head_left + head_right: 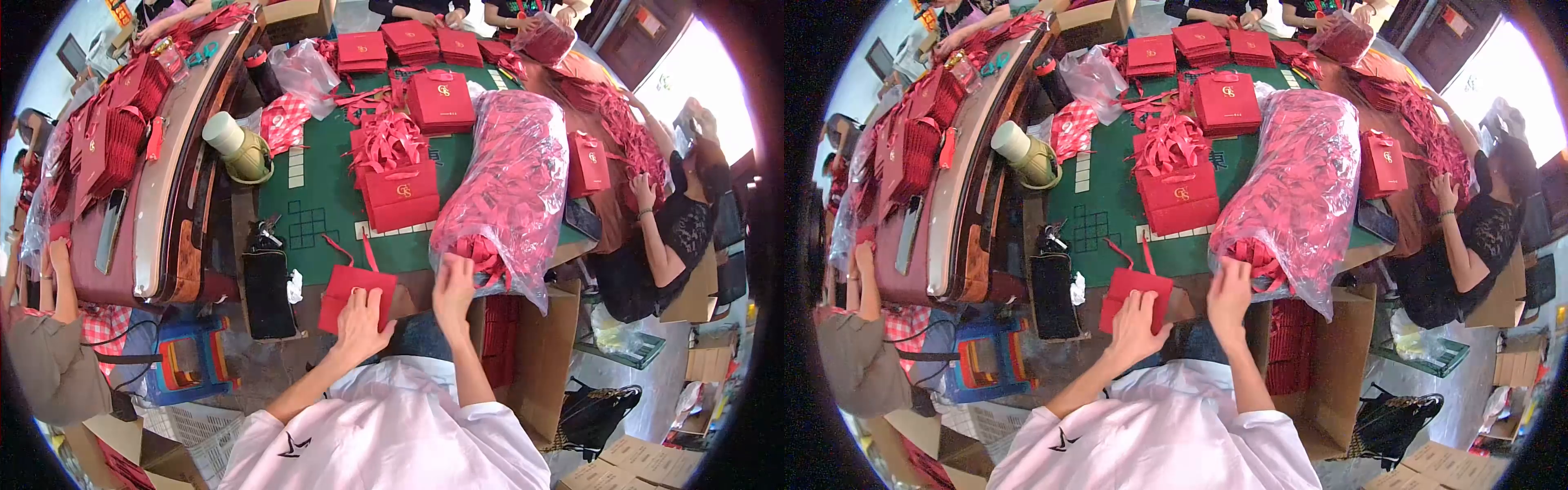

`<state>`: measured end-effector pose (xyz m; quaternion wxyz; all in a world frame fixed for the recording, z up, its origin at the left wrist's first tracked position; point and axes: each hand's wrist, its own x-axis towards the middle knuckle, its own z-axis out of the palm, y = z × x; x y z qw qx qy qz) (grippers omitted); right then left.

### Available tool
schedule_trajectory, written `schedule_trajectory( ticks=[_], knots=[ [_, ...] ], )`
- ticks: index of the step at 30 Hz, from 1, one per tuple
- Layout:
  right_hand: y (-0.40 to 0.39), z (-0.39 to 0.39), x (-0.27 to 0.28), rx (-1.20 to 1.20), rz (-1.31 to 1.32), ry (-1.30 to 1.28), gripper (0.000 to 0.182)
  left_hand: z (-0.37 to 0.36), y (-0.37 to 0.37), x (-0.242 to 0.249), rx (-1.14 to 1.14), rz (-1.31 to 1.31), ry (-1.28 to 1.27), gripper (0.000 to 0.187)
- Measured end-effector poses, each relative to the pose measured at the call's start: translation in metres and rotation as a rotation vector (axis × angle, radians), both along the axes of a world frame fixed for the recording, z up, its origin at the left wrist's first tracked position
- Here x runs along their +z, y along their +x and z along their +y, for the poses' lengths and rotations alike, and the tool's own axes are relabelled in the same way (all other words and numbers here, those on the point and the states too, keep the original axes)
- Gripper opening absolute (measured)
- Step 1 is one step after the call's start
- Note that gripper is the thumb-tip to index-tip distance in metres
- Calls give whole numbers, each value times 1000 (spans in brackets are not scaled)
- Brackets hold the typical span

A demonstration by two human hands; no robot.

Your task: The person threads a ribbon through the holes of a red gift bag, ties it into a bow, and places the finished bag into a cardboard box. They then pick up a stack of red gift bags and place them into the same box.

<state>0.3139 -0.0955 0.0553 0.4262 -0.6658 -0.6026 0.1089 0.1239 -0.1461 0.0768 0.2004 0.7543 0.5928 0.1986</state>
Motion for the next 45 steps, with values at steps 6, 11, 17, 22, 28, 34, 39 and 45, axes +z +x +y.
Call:
schedule_trajectory(
  ticks=[6,11,17,22,28,34,39,45],
  knots=[
    [31,2,-16,-23,-138,-76,20,2,6,-27,-62,-186,-44,64],
    [1,-11,3,175,-23,45,14,8,-5,-34,21,-537,-174,35],
    [-46,-28,5,678,-20,44,25,31,-26,-52,138,-971,-675,36],
    [-52,-26,8,772,17,-10,22,34,-38,-51,169,-1169,-734,39],
    [-56,-23,7,864,43,20,22,45,-46,-47,113,-1146,-661,33],
    [-54,-30,1,943,62,-70,22,53,-48,-40,267,-1509,-794,35],
    [-52,-30,14,887,63,-88,18,58,-52,-40,240,-1449,-789,40],
    [-28,-31,-2,236,5,-132,14,56,-41,-36,199,-748,-384,42]
  ],
)
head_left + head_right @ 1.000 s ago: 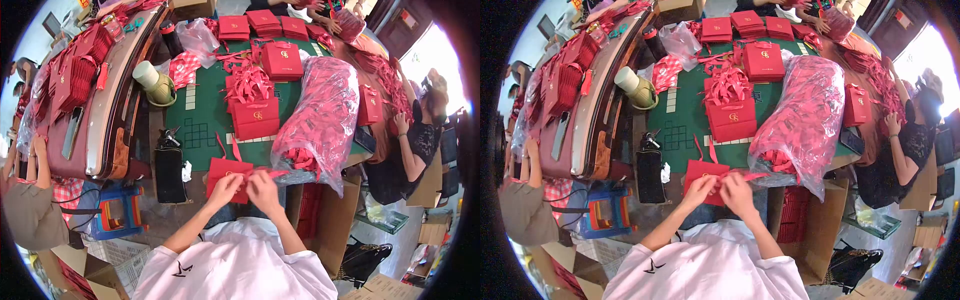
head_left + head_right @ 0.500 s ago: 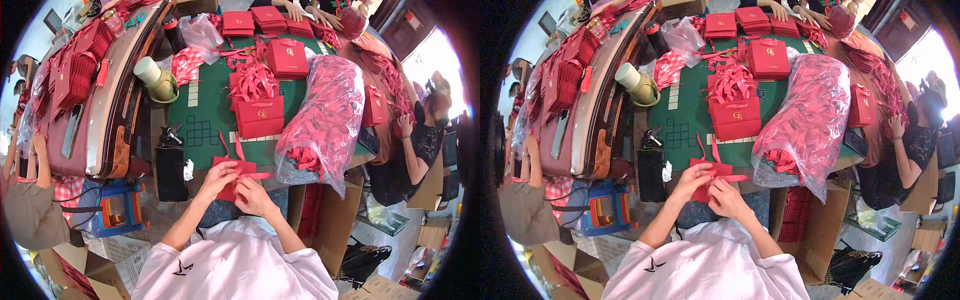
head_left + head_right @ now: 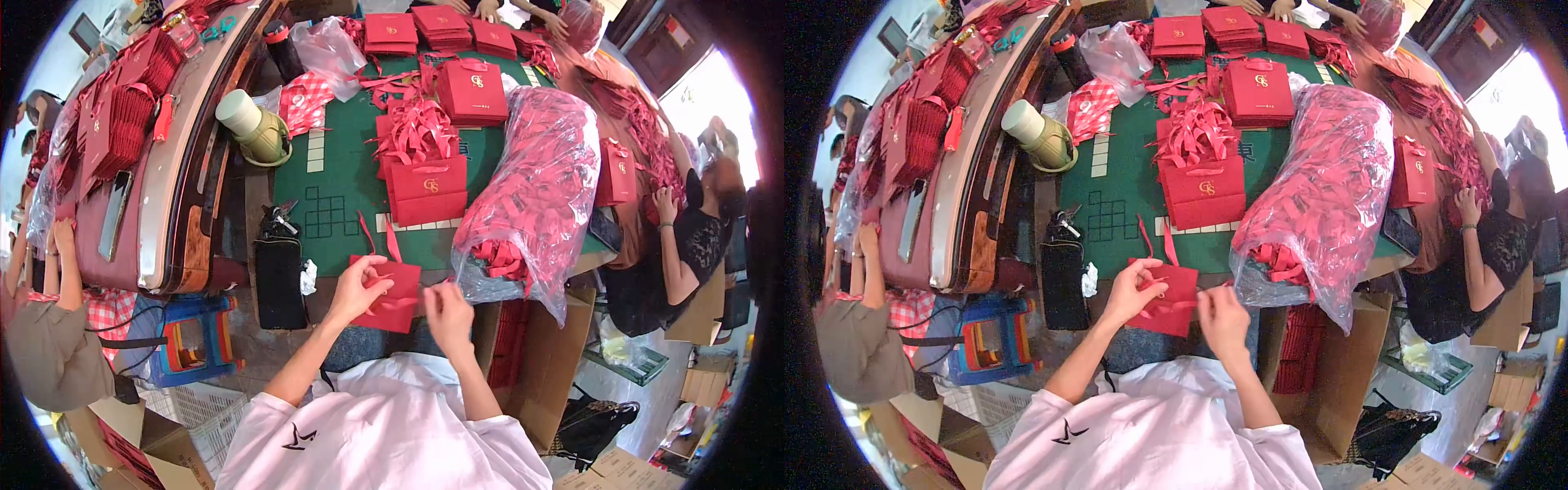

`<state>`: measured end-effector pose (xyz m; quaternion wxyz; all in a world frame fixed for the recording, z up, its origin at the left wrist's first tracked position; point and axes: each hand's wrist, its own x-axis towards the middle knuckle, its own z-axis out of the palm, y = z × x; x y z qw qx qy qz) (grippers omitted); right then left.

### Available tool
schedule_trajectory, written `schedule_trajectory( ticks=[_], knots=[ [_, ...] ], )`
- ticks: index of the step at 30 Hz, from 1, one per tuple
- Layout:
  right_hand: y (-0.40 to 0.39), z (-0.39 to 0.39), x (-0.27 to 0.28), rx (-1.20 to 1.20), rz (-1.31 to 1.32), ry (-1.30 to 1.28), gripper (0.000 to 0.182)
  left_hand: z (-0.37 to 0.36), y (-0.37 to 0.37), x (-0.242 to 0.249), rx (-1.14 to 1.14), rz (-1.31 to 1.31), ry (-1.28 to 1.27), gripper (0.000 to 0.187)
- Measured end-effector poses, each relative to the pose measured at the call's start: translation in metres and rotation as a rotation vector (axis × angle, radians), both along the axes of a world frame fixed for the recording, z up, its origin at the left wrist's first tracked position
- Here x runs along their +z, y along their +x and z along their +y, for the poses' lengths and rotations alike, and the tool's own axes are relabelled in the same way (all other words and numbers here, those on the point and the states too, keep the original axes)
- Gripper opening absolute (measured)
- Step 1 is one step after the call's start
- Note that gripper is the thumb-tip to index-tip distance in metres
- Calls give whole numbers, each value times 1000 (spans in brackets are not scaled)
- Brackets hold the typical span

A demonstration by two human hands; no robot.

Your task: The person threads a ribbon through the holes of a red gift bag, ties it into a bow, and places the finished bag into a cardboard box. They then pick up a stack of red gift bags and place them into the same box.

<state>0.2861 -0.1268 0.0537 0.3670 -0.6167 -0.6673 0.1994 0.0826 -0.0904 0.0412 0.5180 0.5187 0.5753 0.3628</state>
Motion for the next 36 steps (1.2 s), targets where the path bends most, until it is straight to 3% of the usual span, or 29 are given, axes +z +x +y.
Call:
schedule_trajectory(
  ticks=[1,3,12,20,22,25,29,36],
  knots=[
    [7,2,-2,-79,-40,-38,17,0,0,-3,-2,-1,-2,42],
    [19,6,-8,-185,-217,-129,26,4,0,-4,-57,315,237,44],
    [19,22,-21,-305,-238,-113,26,14,9,-4,-107,616,347,40],
    [19,25,-22,-152,-178,76,16,12,10,4,-123,584,311,30],
    [11,18,-16,-82,150,-108,11,12,11,3,-131,576,311,28],
    [-2,13,-2,-26,247,-153,12,12,13,3,-146,565,318,28],
    [-15,16,-1,49,131,-137,13,10,16,9,-128,544,312,28],
    [-27,17,-13,1,174,-83,7,9,18,9,-122,478,337,22]
  ],
)
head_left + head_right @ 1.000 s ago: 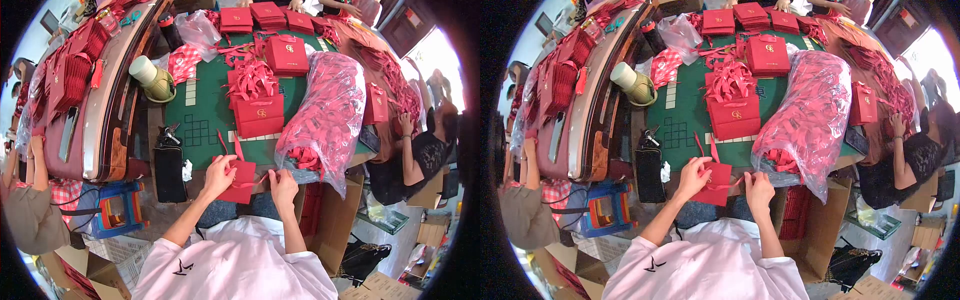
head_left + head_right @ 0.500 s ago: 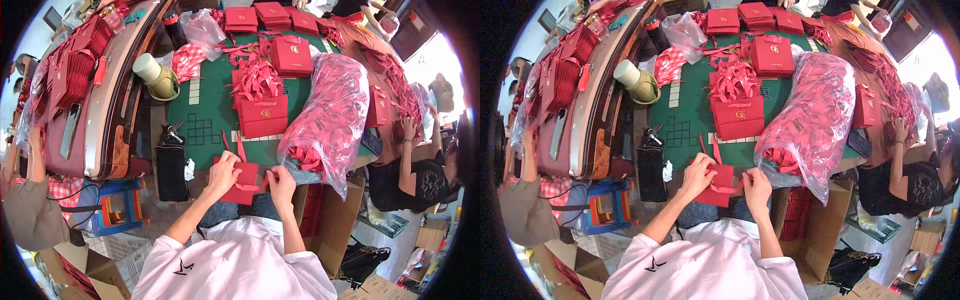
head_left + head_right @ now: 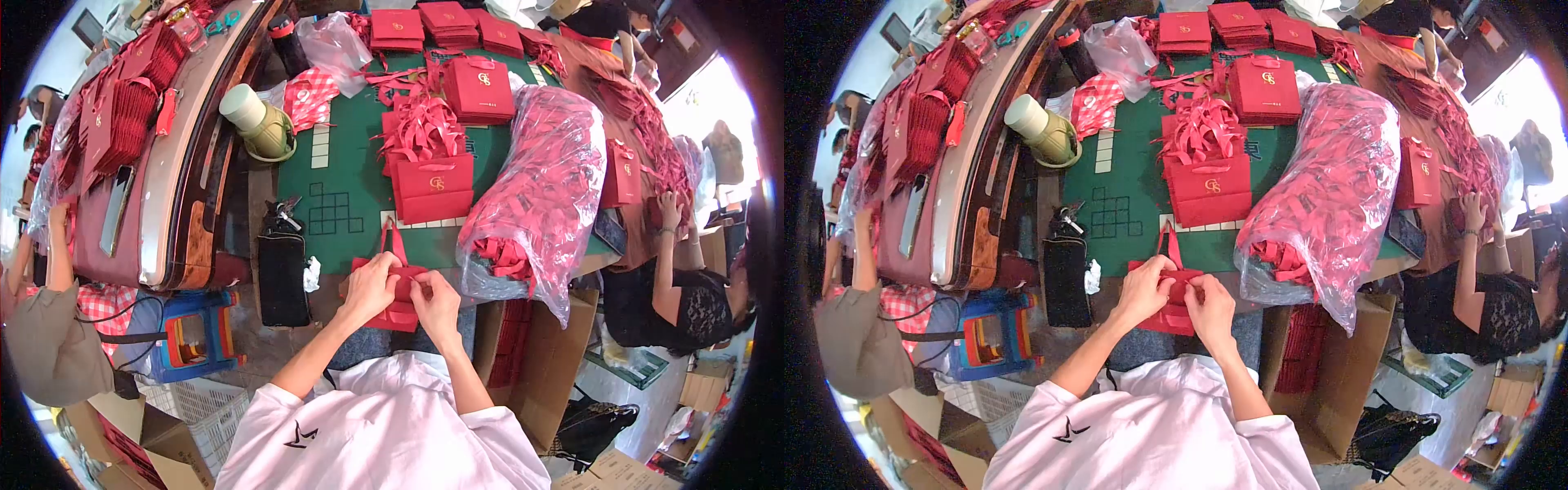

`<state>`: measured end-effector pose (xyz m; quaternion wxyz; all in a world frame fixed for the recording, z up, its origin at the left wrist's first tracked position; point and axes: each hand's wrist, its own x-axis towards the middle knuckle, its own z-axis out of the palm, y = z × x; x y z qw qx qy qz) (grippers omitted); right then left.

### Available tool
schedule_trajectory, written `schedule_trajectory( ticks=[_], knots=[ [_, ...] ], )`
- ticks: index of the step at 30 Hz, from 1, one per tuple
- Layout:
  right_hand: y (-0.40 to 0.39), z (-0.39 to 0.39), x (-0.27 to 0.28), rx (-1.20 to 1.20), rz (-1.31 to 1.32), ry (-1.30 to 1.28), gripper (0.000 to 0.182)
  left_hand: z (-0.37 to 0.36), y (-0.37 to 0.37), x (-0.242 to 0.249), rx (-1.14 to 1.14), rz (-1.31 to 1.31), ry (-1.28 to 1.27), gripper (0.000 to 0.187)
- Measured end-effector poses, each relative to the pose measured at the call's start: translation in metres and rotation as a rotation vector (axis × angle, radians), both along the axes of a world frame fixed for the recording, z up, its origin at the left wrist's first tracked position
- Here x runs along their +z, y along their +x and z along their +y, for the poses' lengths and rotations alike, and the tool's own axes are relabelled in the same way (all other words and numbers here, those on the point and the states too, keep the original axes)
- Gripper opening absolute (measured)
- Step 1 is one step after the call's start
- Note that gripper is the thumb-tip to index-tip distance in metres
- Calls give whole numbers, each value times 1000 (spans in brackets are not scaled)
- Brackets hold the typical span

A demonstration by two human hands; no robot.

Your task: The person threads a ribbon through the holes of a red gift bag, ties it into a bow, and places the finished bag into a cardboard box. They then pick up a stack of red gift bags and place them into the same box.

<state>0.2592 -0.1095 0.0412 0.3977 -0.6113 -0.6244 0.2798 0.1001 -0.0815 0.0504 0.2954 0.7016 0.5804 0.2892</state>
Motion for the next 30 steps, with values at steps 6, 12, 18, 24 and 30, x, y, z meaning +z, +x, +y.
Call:
schedule_trajectory(
  ticks=[6,12,18,24,30],
  knots=[
    [-4,1,8,-42,57,-165,10,-5,6,5,-12,-24,-27,21],
    [-7,2,9,-100,154,-206,13,-8,7,10,-14,-61,-65,18],
    [-13,0,8,-110,13,-123,12,-17,15,12,20,-11,-28,20],
    [-11,1,-3,4,-168,190,12,-18,13,10,8,-52,-7,21],
    [-11,0,8,1,116,-79,12,-19,15,12,13,-74,-31,19]
  ],
)
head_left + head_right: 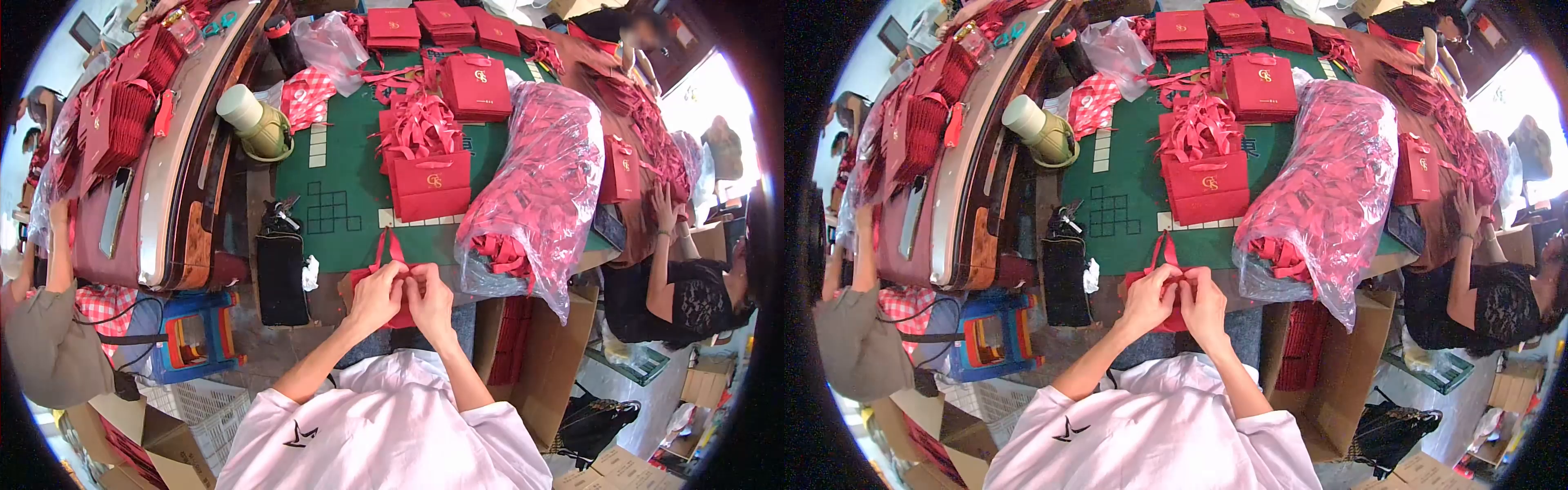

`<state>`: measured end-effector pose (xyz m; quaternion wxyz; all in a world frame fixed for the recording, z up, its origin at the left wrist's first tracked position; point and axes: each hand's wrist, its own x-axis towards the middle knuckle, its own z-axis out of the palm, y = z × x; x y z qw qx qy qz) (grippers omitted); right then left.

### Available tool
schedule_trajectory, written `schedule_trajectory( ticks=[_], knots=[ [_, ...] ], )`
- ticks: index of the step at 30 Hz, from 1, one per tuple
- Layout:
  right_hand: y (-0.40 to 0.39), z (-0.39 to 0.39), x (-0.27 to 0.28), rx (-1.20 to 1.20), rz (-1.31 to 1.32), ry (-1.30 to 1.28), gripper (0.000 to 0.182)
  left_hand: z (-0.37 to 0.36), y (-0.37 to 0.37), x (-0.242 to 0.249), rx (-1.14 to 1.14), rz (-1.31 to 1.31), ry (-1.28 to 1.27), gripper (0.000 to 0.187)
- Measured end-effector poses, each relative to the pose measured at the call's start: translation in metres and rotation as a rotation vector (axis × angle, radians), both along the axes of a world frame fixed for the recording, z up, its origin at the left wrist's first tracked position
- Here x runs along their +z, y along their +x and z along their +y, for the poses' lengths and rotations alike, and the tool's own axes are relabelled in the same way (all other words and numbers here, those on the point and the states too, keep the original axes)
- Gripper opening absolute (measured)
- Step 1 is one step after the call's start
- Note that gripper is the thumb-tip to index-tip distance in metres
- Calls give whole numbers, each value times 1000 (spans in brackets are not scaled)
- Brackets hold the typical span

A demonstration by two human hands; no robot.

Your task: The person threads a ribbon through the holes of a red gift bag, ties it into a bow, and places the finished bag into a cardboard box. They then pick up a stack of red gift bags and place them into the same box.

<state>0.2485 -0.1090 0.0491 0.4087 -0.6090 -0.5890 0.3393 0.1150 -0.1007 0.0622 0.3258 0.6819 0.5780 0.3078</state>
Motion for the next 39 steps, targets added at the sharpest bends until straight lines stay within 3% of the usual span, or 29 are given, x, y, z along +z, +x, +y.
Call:
schedule_trajectory(
  ticks=[3,10,19,23,26,28,29,32,35,39],
  knots=[
    [7,0,5,103,-58,60,14,2,-3,-2,-16,-18,2,20],
    [31,18,37,92,-175,142,6,3,1,-5,-10,-57,61,24],
    [60,45,18,564,-172,-83,14,-9,3,-9,-94,-34,231,8],
    [59,52,10,614,-132,-128,17,-10,3,-10,-124,-12,224,5],
    [54,52,-6,563,41,-253,17,-7,2,-11,-109,-27,213,6],
    [48,47,-21,351,177,-243,16,-4,1,-9,-77,-87,199,8],
    [46,49,-20,353,177,-244,16,-6,2,-10,-76,-87,199,8],
    [44,56,-15,-44,36,-95,17,-9,6,-12,-106,-94,115,8],
    [46,51,-8,-60,-106,52,15,1,9,-21,15,-153,36,8],
    [41,40,10,-124,-119,231,11,2,10,-39,150,-208,179,15]
  ],
)
